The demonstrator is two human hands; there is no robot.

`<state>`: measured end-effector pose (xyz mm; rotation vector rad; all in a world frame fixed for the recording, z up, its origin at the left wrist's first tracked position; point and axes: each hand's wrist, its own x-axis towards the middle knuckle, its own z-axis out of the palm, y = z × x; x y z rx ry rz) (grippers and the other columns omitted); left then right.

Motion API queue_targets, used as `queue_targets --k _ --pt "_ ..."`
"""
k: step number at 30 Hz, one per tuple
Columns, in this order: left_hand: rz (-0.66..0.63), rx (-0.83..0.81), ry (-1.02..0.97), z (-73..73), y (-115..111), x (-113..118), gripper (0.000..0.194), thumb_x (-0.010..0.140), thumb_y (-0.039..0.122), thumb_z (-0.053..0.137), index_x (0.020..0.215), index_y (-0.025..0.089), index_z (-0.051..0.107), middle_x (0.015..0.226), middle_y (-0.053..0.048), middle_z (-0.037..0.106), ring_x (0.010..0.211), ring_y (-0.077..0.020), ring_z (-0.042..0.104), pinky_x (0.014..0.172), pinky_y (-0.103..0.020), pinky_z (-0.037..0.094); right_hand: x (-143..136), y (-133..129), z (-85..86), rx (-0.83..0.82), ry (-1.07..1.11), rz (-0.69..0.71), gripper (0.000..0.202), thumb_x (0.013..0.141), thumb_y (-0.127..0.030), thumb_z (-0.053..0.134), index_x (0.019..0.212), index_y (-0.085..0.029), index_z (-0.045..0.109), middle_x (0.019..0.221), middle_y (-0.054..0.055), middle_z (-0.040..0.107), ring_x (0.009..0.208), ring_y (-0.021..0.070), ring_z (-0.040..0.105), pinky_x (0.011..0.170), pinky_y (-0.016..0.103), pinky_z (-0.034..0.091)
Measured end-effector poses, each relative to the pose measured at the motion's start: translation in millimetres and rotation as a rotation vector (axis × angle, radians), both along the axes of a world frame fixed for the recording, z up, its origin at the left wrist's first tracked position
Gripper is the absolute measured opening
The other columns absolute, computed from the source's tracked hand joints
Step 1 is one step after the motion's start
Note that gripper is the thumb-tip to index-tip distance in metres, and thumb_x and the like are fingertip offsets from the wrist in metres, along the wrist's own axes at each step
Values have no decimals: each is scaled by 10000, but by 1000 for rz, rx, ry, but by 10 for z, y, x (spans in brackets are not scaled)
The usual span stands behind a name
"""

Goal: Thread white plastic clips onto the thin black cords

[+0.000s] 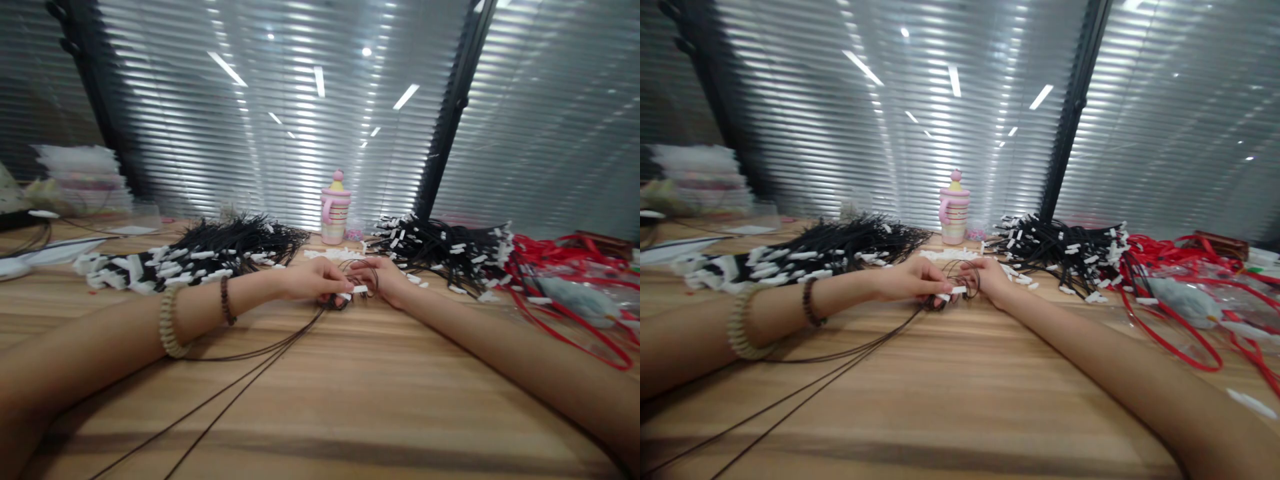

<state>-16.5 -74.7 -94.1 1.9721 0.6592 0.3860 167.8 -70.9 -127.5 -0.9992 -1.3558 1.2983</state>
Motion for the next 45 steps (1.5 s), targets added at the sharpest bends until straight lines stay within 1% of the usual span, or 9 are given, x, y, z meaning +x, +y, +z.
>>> queue_targets --k 2,6,8,10,12,14,31,39,45 --pt "53 35 4 -71 51 0 403 668 518 586 643 125 671 593 -40 609 452 -49 413 409 -168 261 20 41 -15 30 -9 -238 145 582 -88 579 724 -116 582 775 69 627 683 128 589 656 241 464" --pt "213 22 -62 -177 150 13 423 674 530 569 650 116 648 590 -26 596 420 -21 343 386 -155 196 18 -12 -8 372 -211 -551 199 607 -133 545 804 -138 572 825 47 607 719 131 561 639 242 450" --pt "284 -33 -123 -208 187 28 407 658 519 592 673 114 636 600 -20 595 432 -21 364 391 -149 198 -59 -131 18 435 -259 -499 146 624 -175 545 767 -144 549 682 7 581 572 105 530 526 211 425" --pt "334 -72 -178 -223 206 44 390 639 501 618 662 111 622 581 -11 584 442 -26 389 401 -150 226 -177 -270 45 313 -314 -250 86 643 -210 546 693 -141 533 524 -23 528 426 88 478 411 187 366" --pt "370 -84 -211 -227 206 59 374 627 482 634 616 110 600 524 7 551 425 -25 380 403 -158 239 -285 -376 56 185 -412 -26 78 659 -192 523 624 -125 546 529 2 558 396 79 480 380 173 345" --pt "391 -82 -232 -227 196 70 360 624 466 639 581 114 579 483 22 520 405 -23 364 399 -165 236 -344 -418 51 155 -476 59 136 689 -185 497 600 -113 570 592 25 597 391 59 476 372 159 332" --pt "522 -149 -271 -167 80 136 317 678 394 613 540 117 545 413 28 477 372 -35 358 386 -185 222 -359 -408 121 27 -410 143 227 798 -210 493 645 -88 607 654 31 625 378 6 379 349 132 237" --pt "667 -272 -241 -82 54 233 216 735 250 576 575 112 530 458 13 512 368 -41 397 387 -180 270 -313 -355 138 -56 -375 201 216 803 -229 489 707 -99 631 724 49 635 472 24 497 348 105 266" --pt "661 -330 -271 -46 22 257 231 742 259 582 571 118 516 455 12 510 368 -46 416 388 -175 285 -314 -358 145 -67 -373 185 198 792 -215 506 716 -99 647 698 47 642 478 29 521 369 98 316"
